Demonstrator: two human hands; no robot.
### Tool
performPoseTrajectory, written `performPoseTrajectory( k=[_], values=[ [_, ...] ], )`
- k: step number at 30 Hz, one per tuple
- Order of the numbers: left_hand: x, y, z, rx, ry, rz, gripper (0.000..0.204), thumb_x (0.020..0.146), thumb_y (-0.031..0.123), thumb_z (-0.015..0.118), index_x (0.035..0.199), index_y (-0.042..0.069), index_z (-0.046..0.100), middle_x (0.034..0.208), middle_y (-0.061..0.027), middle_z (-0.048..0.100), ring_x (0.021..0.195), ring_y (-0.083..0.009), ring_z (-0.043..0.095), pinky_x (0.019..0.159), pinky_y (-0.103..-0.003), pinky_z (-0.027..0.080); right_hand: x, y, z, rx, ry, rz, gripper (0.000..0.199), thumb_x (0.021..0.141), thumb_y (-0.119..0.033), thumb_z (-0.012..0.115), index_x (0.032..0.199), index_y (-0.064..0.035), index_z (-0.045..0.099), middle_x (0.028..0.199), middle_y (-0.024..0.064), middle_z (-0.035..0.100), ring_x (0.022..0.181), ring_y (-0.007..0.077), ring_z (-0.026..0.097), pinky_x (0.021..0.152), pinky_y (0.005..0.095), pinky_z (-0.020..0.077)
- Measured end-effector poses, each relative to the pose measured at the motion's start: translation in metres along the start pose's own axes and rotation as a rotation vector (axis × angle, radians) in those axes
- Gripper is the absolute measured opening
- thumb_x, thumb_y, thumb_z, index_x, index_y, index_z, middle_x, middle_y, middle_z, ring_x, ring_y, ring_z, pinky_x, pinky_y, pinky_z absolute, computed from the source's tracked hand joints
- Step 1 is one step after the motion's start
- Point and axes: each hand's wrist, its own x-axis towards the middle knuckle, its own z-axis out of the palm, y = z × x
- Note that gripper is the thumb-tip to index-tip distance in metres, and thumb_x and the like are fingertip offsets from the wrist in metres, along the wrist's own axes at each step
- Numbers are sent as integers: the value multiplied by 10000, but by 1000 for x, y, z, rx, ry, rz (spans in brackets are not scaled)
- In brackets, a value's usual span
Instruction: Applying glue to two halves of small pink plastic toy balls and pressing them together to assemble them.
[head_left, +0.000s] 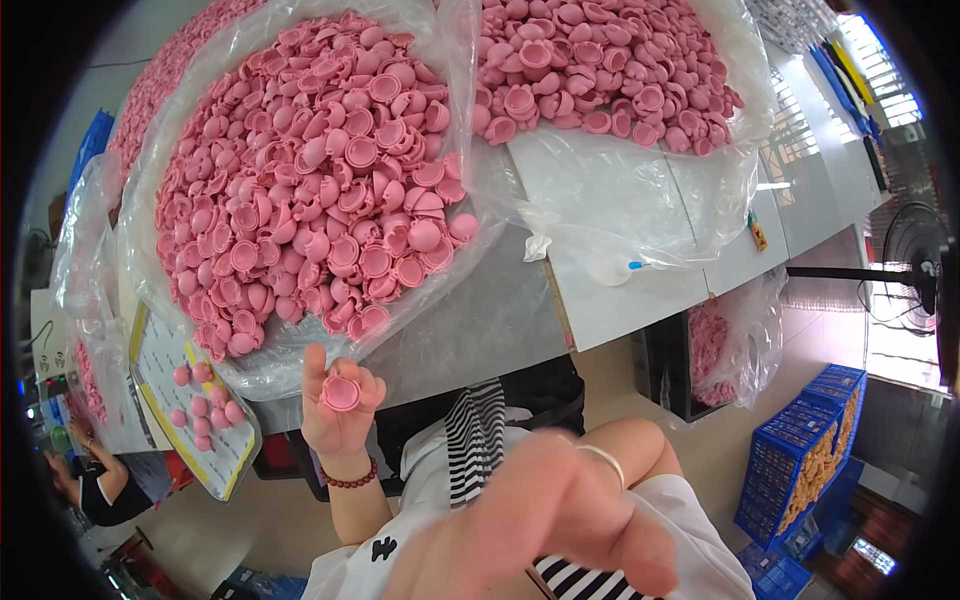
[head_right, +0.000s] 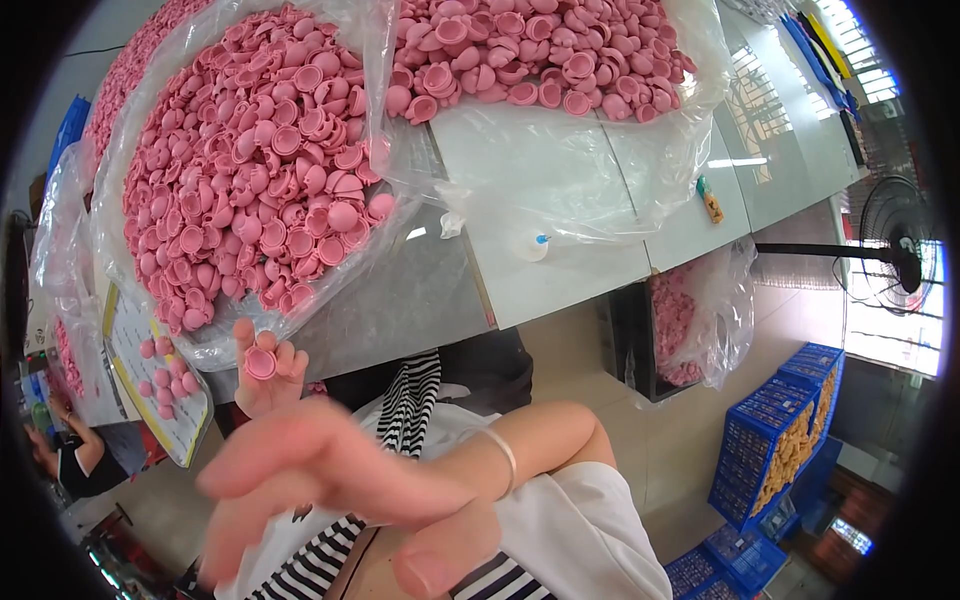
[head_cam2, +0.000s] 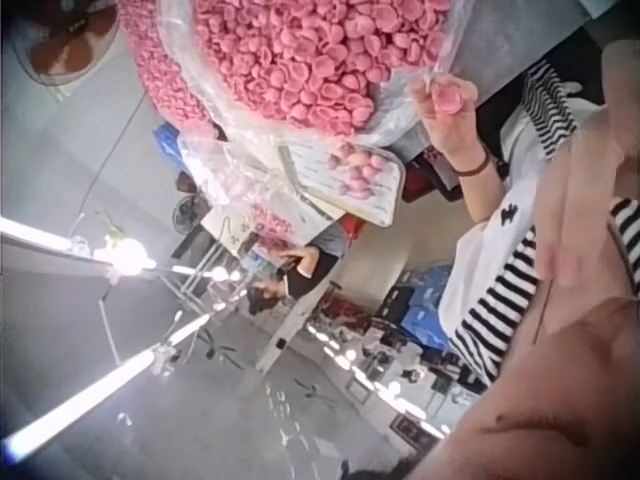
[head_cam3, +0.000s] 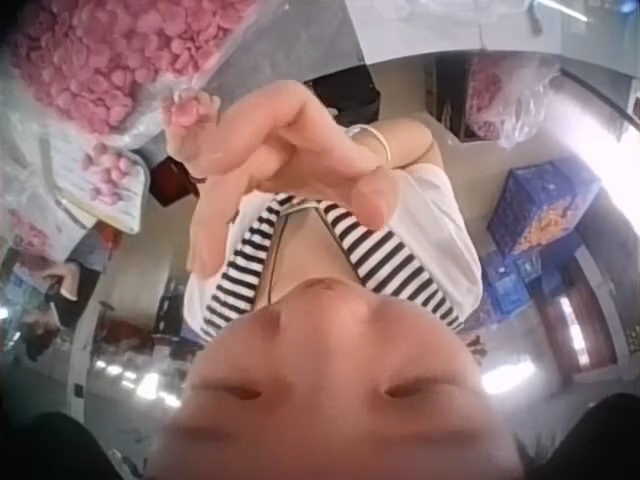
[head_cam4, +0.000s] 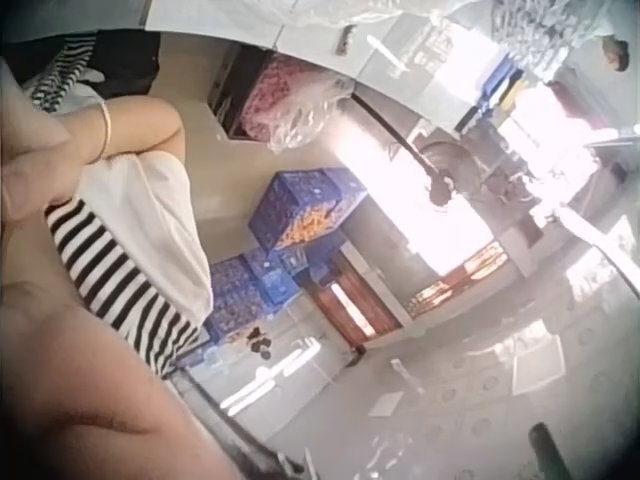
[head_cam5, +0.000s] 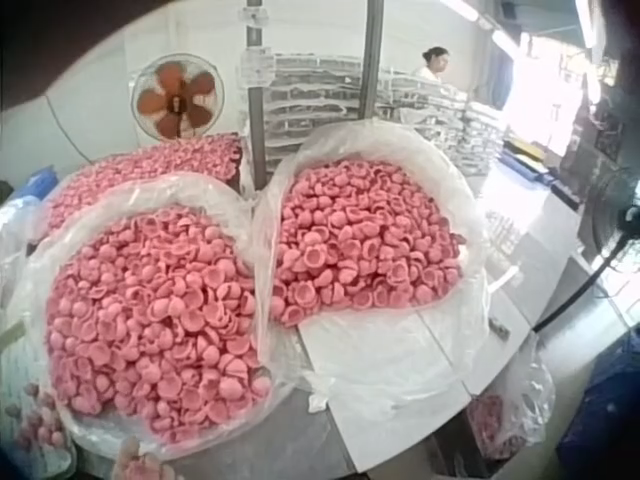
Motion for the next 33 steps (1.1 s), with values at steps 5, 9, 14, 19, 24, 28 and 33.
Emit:
performPoseTrajectory(
  k=[5, 9, 14, 19, 24, 28, 33],
  values=[
    [-5, 4, -3, -162, 48, 9, 422, 767, 5, 585, 1157, 34, 426, 1148, -188, 482, 976, -321, 544, 831, -372, 443, -46, -32, -74, -1570, -21, -338, 269, 739, -229, 598, 867, -83, 412, 861, 67, 417, 717, 217, 430, 564, 332, 379],
    [-4, -5, 4, -201, 53, -5, 413, 748, -48, 566, 1113, 27, 388, 1186, -207, 439, 1025, -371, 514, 829, -402, 469, -62, -40, -126, -1701, 587, -57, 342, 628, -187, 698, 877, -39, 517, 864, 56, 482, 730, 207, 461, 633, 306, 371],
    [23, -23, 28, 122, 59, -76, 500, 728, 9, 620, 1156, 22, 361, 1163, -201, 477, 842, -274, 591, 732, -355, 501, -49, -35, -141, -1981, 264, 153, 353, 683, -140, 675, 968, 5, 526, 932, 103, 602, 808, 183, 524, 745, 283, 406],
    [37, -28, 54, 177, 37, -125, 405, 741, -20, 597, 1110, 1, 431, 1173, -225, 462, 902, -233, 583, 755, -317, 499, -50, -17, -99, -923, 291, 228, 379, 839, -295, 526, 1014, 29, 435, 860, 148, 585, 717, 146, 545, 603, 252, 430],
    [30, -28, 55, 238, 0, -116, 423, 752, -36, 579, 1141, -24, 414, 1177, -238, 453, 980, -248, 551, 811, -343, 479, -30, -1, -62, -538, 410, 450, 417, 780, -280, 560, 1016, 44, 443, 832, 135, 527, 610, 143, 503, 537, 240, 401],
    [27, -25, 59, 314, -7, -46, 437, 748, -79, 555, 1157, -44, 405, 1187, -243, 447, 1057, -258, 504, 897, -359, 416, -26, -2, -66, -598, 361, 355, 427, 682, -277, 670, 953, 15, 518, 696, 88, 523, 586, 142, 472, 521, 249, 374],
    [26, -24, 66, 384, 34, -24, 439, 741, -106, 541, 1156, -53, 406, 1195, -246, 442, 1115, -254, 458, 939, -354, 376, -20, 4, -63, -899, 65, -73, 539, 728, -490, 609, 869, 26, 549, 645, 16, 413, 498, 114, 339, 401, 250, 218]
  ],
)
